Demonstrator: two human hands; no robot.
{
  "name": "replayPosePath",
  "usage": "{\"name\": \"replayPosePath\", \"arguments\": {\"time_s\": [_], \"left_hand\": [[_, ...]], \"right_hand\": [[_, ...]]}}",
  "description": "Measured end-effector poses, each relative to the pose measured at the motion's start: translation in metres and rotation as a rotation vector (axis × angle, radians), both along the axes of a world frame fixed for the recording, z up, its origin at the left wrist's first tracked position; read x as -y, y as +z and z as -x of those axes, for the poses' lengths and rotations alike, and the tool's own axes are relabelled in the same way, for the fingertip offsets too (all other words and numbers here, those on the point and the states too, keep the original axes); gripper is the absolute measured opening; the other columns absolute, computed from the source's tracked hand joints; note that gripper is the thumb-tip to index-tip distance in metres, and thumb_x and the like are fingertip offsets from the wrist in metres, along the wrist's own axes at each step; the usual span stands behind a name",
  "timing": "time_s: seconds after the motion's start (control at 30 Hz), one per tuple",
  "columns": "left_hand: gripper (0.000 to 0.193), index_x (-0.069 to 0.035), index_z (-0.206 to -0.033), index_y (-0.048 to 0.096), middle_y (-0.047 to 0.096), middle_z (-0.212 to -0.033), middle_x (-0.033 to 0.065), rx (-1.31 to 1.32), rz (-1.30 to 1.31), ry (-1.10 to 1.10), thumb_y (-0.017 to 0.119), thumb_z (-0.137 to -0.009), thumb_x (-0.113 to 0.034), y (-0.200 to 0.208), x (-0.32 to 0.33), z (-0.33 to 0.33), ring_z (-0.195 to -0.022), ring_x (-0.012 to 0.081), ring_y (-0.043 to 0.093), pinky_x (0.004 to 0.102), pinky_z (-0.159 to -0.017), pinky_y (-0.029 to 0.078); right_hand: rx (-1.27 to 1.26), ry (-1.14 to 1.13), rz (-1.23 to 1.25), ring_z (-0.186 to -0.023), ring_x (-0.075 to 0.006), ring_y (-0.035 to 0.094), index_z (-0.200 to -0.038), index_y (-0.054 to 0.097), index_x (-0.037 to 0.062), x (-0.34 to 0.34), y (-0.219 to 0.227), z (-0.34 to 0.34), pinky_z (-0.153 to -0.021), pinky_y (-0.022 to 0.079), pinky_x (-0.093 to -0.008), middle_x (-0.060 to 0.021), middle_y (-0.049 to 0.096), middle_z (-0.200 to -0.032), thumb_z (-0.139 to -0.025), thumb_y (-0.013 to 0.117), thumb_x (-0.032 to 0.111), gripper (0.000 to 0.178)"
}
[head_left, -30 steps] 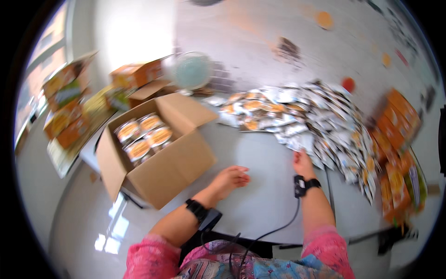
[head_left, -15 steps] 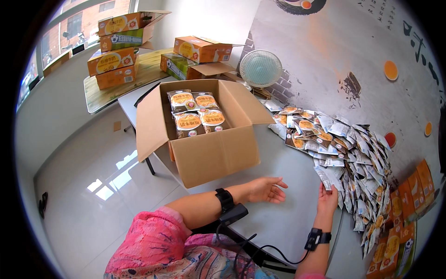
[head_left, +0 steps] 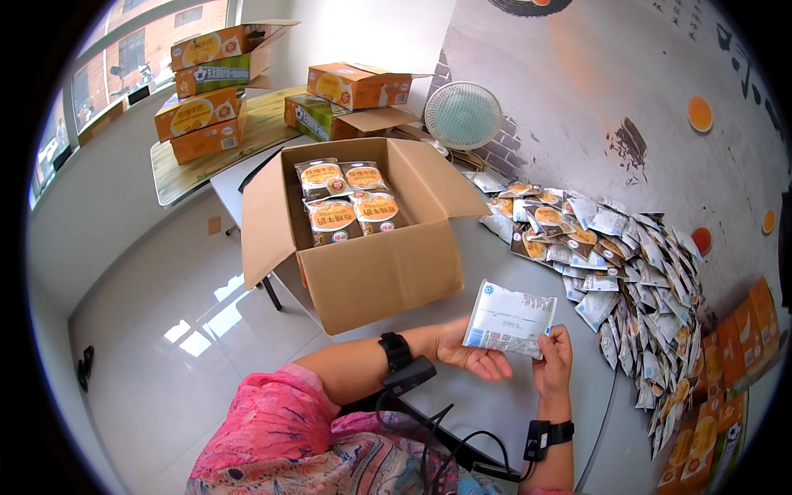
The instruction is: The person sorts food packets from a large pile on a desk and places them into a cardboard box.
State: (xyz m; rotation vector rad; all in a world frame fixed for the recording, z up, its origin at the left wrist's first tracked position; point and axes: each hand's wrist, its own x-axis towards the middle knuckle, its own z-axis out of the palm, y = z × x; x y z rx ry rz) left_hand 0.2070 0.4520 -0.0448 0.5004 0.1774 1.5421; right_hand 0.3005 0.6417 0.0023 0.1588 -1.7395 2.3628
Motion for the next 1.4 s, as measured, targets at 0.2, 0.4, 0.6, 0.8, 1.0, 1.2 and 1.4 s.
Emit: {"name": "replayPosePath", "arguments": {"time_s": [0.2, 0.4, 0.6, 0.8, 1.0, 1.2, 1.4], "left_hand": [[0.059, -0.015, -0.139, 0.018, 0.045, -0.124, 0.0218, -0.051, -0.039, 0.201, 0.049, -0.09, -0.019, 0.015, 0.003, -0.005, -0.097, 0.0297, 0.059, 0.0358, -0.075, 0.054], [0.065, -0.008, -0.137, 0.022, 0.047, -0.126, 0.0112, -0.226, 0.184, 0.731, 0.056, -0.082, -0.004, 0.023, -0.009, -0.008, -0.111, 0.0204, 0.051, 0.0343, -0.093, 0.043], [0.042, -0.005, -0.122, 0.038, 0.051, -0.119, 0.0084, -0.4, 0.247, 0.935, 0.053, -0.083, -0.004, 0.03, -0.005, -0.012, -0.108, 0.0189, 0.052, 0.034, -0.092, 0.042], [0.036, -0.008, -0.123, 0.04, 0.05, -0.119, 0.0067, -0.312, 0.272, 0.904, 0.048, -0.088, -0.013, 0.036, -0.006, -0.012, -0.111, 0.0183, 0.048, 0.0353, -0.093, 0.039], [0.036, -0.006, -0.121, 0.041, 0.052, -0.115, 0.0061, -0.478, 0.296, 0.963, 0.051, -0.087, -0.015, 0.038, 0.001, -0.011, -0.107, 0.0168, 0.049, 0.034, -0.092, 0.04], [0.035, -0.005, -0.115, 0.044, 0.054, -0.112, 0.0067, -0.637, 0.29, 1.039, 0.057, -0.083, -0.009, 0.023, -0.006, -0.009, -0.104, 0.0151, 0.051, 0.0297, -0.089, 0.041], [0.036, -0.003, -0.115, 0.045, 0.057, -0.109, 0.0067, -0.413, 0.248, 1.091, 0.059, -0.082, -0.007, 0.045, 0.006, -0.007, -0.1, 0.015, 0.055, 0.03, -0.086, 0.045]], "right_hand": [[0.068, -0.173, -0.188, -0.084, -0.0111, 0.055, -0.105, 0.051, 0.0046, 0.009, -0.002, 0.0, -0.076, 0.045, -0.0256, -0.0042, 0.058, -0.093, -0.09, 0.048, 0.016, 0.019], [0.295, 0.027, 0.218, -0.088, -0.0181, 0.06, -0.11, 0.05, 0.0042, 0.002, -0.014, 0.004, -0.075, 0.051, -0.0333, -0.0083, 0.06, -0.099, -0.095, 0.037, 0.034, 0.036], [0.333, 0.166, 0.009, -0.09, -0.0149, 0.057, -0.123, 0.039, 0.0039, 0.018, -0.001, 0.0, -0.069, 0.053, -0.0297, -0.0065, 0.055, -0.106, -0.09, 0.049, 0.023, 0.039], [0.318, 0.12, -0.12, -0.088, -0.0102, 0.056, -0.125, 0.039, 0.0065, 0.011, -0.009, 0.001, -0.065, 0.051, -0.0244, -0.0035, 0.056, -0.105, -0.084, 0.057, 0.01, 0.044], [0.259, 0.098, -0.121, -0.084, -0.0103, 0.056, -0.123, 0.041, 0.0039, 0.014, -0.003, 0.0, -0.059, 0.049, -0.0223, -0.004, 0.057, -0.099, -0.082, 0.06, 0.012, 0.046], [0.252, 0.063, -0.166, -0.08, -0.007, 0.055, -0.122, 0.045, 0.0041, 0.012, -0.003, -0.002, -0.055, 0.043, -0.0187, -0.0014, 0.058, -0.097, -0.082, 0.06, 0.014, 0.044], [0.18, 0.004, 0.017, -0.076, -0.0088, 0.058, -0.121, 0.045, 0.0024, 0.011, -0.001, -0.003, -0.056, 0.043, -0.0178, -0.0037, 0.059, -0.098, -0.09, 0.05, 0.025, 0.039]]}}
